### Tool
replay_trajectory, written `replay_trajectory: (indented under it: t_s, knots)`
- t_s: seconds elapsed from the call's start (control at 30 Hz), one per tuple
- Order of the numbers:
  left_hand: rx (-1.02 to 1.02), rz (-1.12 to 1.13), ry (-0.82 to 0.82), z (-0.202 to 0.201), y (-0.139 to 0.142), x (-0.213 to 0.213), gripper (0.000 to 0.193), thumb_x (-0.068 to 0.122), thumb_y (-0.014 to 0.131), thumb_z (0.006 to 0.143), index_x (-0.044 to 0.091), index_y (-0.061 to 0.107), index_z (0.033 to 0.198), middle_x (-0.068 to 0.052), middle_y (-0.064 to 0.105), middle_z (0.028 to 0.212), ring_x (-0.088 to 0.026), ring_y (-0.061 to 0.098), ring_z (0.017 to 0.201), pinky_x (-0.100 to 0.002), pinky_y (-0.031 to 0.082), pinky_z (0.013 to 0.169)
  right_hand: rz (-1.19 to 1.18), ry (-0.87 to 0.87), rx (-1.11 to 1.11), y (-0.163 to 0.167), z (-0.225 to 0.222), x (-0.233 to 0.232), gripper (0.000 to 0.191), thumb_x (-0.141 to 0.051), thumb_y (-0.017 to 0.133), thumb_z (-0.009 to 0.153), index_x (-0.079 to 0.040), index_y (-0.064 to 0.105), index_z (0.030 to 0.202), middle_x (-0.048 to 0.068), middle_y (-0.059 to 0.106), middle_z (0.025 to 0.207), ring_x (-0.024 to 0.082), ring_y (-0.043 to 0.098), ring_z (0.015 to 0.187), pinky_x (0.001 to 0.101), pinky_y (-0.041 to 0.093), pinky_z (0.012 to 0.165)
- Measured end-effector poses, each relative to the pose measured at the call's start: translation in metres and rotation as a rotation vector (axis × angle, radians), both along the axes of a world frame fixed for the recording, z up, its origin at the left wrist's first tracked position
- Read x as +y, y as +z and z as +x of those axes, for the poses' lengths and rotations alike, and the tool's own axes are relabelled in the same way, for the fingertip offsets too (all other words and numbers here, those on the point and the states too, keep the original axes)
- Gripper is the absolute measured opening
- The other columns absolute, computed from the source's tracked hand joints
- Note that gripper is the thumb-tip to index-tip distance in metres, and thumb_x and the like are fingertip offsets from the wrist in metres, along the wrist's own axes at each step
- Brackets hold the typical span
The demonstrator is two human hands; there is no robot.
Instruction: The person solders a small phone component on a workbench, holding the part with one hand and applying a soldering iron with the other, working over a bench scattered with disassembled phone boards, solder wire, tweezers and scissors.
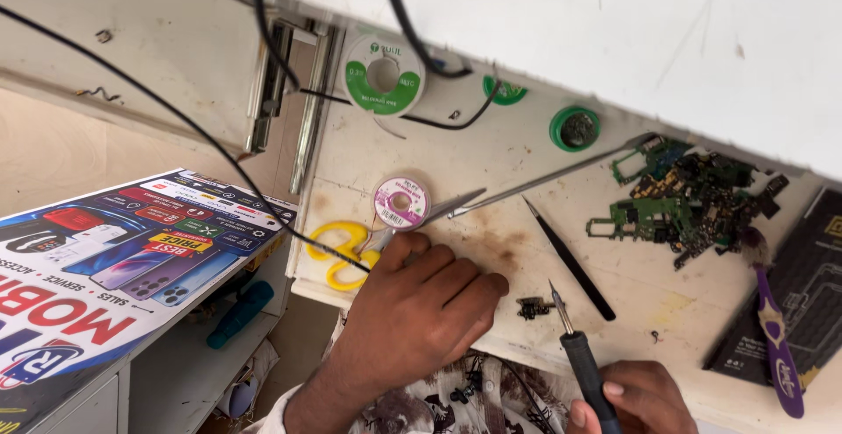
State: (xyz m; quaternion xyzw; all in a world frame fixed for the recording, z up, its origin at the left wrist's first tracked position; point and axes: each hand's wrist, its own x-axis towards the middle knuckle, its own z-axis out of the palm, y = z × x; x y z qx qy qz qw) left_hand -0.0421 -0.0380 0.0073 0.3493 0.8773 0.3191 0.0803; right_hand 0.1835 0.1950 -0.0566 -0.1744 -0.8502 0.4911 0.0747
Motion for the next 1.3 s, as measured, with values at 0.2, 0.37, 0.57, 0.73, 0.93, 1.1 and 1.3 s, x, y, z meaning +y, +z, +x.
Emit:
replay_trajectory:
  t_s: [0.2,0.37,0.57,0.73,0.93,1.1,1.3]
  knots:
    - [-0.004,0.062,0.0,-0.008,-0.006,0.002,0.018,0.015,0.075,0.087,0.014,0.066,0.102,0.001,0.063,0.085,-0.018,0.064,0.084,-0.042,0.045,0.088,-0.142,-0.073,-0.012,0.009,-0.029,-0.012,0.039,-0.002,0.077,0.083,-0.006,0.056,0.115,0.014,0.065,0.092,0.012,0.066,0.075,0.0233,0.053,0.057]
    - [0.02,0.059,0.022,-0.011,-0.011,0.005,0.023,0.013,0.073,0.086,0.013,0.065,0.107,0.0,0.065,0.085,-0.019,0.066,0.084,-0.042,0.045,0.085,-0.246,0.0,-0.025,0.028,-0.051,-0.013,0.038,-0.001,0.076,0.085,-0.003,0.058,0.118,0.014,0.065,0.092,0.012,0.069,0.078,0.0239,0.056,0.065]
    - [0.062,0.082,0.062,-0.011,-0.016,0.007,0.021,0.011,0.073,0.082,0.011,0.065,0.101,-0.001,0.061,0.081,-0.021,0.064,0.082,-0.041,0.046,0.084,-0.184,0.004,-0.067,0.034,-0.058,-0.021,0.031,0.001,0.076,0.081,-0.002,0.062,0.108,0.015,0.067,0.086,0.013,0.072,0.076,0.024,0.058,0.06]
    - [0.101,0.114,0.107,-0.009,-0.017,0.006,0.018,0.009,0.074,0.083,0.01,0.066,0.098,-0.002,0.057,0.079,-0.021,0.062,0.081,-0.04,0.046,0.084,-0.138,0.029,0.025,0.03,-0.052,-0.033,0.027,0.0,0.077,0.085,-0.004,0.058,0.103,0.015,0.067,0.09,0.012,0.068,0.079,0.0232,0.054,0.068]
    - [0.081,0.113,0.075,-0.008,-0.016,0.005,0.022,0.01,0.075,0.083,0.01,0.068,0.104,-0.002,0.058,0.081,-0.021,0.063,0.082,-0.04,0.046,0.085,-0.129,0.017,-0.05,0.035,-0.052,-0.032,0.025,0.0,0.077,0.082,-0.001,0.06,0.1,0.017,0.069,0.089,0.013,0.071,0.078,0.0234,0.057,0.064]
    - [0.073,0.102,0.07,-0.009,-0.017,0.006,0.022,0.011,0.075,0.083,0.009,0.069,0.104,-0.002,0.059,0.082,-0.021,0.063,0.083,-0.041,0.046,0.085,-0.098,0.037,-0.047,0.037,-0.057,-0.03,0.026,-0.001,0.078,0.081,0.001,0.06,0.1,0.018,0.068,0.088,0.013,0.072,0.075,0.0238,0.057,0.062]
    - [0.068,0.093,0.047,-0.01,-0.016,0.006,0.016,0.015,0.076,0.086,0.011,0.069,0.1,-0.001,0.061,0.083,-0.019,0.064,0.083,-0.04,0.046,0.084,-0.079,0.04,-0.017,0.036,-0.06,-0.031,0.026,-0.002,0.077,0.082,0.002,0.059,0.1,0.019,0.068,0.088,0.014,0.072,0.074,0.0236,0.056,0.06]
